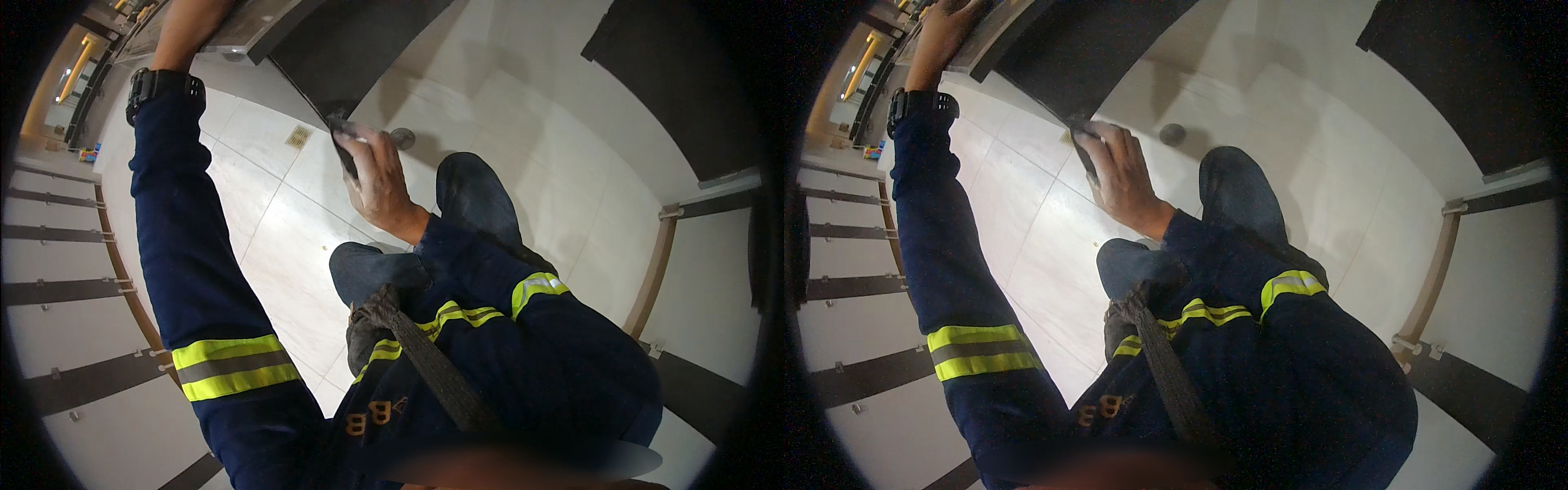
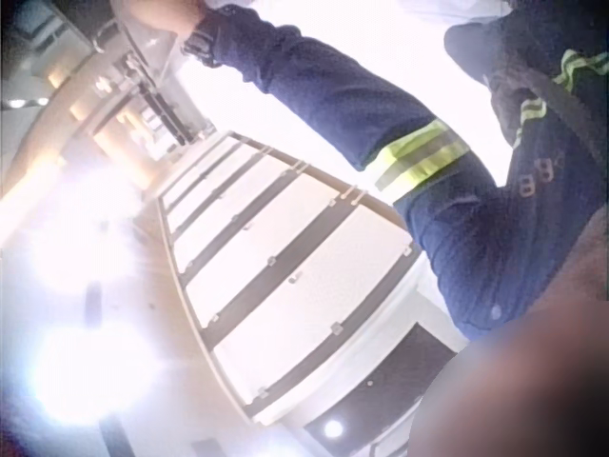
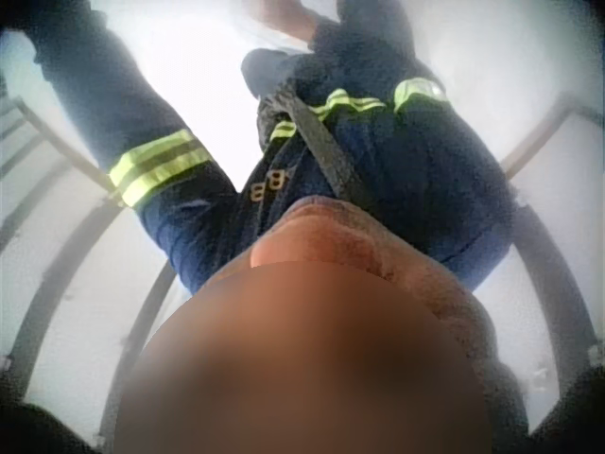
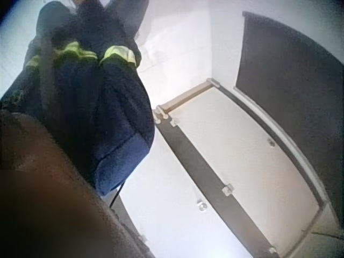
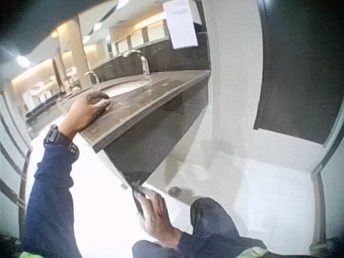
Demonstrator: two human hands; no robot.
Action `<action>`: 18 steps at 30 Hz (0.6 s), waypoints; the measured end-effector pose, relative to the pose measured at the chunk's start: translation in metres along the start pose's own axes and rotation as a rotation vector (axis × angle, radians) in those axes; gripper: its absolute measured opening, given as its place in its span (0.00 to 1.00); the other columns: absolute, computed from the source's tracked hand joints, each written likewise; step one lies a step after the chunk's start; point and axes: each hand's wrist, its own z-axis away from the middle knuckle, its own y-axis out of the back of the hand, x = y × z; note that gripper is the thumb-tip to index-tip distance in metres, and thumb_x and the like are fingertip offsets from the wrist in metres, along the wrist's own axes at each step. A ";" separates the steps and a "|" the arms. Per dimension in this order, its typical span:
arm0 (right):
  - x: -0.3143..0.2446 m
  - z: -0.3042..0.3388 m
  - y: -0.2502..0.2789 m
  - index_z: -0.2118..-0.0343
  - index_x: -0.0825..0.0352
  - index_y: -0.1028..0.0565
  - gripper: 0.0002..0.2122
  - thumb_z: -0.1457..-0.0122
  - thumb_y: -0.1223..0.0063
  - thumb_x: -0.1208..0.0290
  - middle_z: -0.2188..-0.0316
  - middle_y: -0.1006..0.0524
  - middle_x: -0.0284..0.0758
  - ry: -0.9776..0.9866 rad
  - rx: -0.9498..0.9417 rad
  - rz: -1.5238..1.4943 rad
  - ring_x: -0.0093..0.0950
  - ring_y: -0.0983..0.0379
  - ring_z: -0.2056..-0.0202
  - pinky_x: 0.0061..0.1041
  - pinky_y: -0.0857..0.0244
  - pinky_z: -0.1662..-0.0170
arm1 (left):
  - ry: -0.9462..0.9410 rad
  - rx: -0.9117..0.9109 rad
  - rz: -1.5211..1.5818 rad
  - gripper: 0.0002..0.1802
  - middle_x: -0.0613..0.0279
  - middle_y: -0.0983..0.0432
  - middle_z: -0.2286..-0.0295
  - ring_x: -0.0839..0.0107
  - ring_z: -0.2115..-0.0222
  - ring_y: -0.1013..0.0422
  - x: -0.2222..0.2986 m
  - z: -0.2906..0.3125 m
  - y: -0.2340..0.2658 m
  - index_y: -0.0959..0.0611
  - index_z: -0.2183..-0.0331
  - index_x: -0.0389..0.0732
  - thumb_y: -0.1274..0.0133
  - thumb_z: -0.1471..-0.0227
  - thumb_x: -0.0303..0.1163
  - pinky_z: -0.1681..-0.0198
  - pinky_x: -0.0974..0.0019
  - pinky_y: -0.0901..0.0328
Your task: The person scrapes the edge of a bathroom sink countertop with a small metal tool, then applies masking tape along the sink's perimeter. The person uses both hands to press the tape into place and smooth it along the curved edge.
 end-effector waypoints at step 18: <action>0.034 -0.041 0.013 0.42 0.52 0.26 0.26 0.44 0.40 0.81 0.43 0.30 0.36 0.343 -0.008 0.018 0.42 0.36 0.41 0.42 0.39 0.37 | -0.104 0.008 -0.063 0.20 0.45 0.17 0.60 0.53 0.58 0.20 0.015 0.003 0.002 0.14 0.58 0.34 0.42 0.42 0.42 0.52 0.58 0.29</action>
